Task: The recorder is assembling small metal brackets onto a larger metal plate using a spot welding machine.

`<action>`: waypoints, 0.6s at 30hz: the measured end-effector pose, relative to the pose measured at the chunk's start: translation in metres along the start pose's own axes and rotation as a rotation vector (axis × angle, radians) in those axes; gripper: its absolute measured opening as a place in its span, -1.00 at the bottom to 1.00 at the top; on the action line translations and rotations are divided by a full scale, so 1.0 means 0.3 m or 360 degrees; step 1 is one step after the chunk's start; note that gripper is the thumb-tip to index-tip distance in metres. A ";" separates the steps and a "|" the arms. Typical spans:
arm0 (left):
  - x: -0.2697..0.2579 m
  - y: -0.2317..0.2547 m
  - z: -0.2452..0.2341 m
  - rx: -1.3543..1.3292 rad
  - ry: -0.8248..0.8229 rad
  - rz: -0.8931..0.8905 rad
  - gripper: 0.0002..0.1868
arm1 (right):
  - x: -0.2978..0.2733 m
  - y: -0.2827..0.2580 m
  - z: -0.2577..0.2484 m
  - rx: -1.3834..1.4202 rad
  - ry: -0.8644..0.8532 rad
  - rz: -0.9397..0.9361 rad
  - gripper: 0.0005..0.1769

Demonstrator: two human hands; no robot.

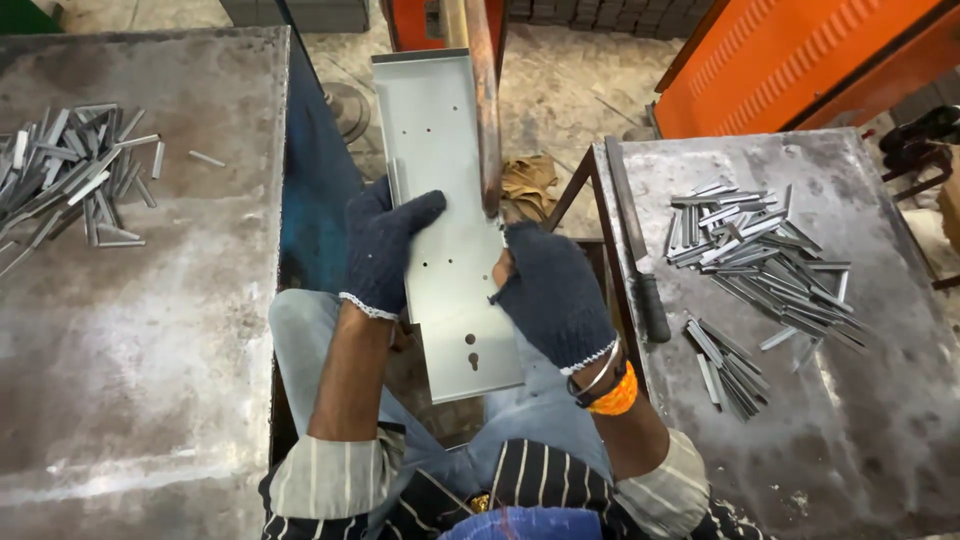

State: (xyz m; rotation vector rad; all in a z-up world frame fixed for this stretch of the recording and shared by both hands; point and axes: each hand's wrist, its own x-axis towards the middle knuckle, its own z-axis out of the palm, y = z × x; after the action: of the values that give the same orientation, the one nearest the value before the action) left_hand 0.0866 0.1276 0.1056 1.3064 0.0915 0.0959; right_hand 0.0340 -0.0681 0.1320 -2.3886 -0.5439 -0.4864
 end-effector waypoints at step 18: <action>-0.047 -0.027 -0.005 0.0070 -0.0120 -0.0041 -0.66 | -0.086 -0.057 -0.017 0.0102 -0.0101 0.0233 -0.88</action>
State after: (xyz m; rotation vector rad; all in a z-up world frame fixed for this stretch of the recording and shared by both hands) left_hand 0.0725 0.1252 0.0976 1.3512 0.0462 0.0229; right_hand 0.0028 -0.0658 0.1322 -2.3678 -0.4021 -0.3249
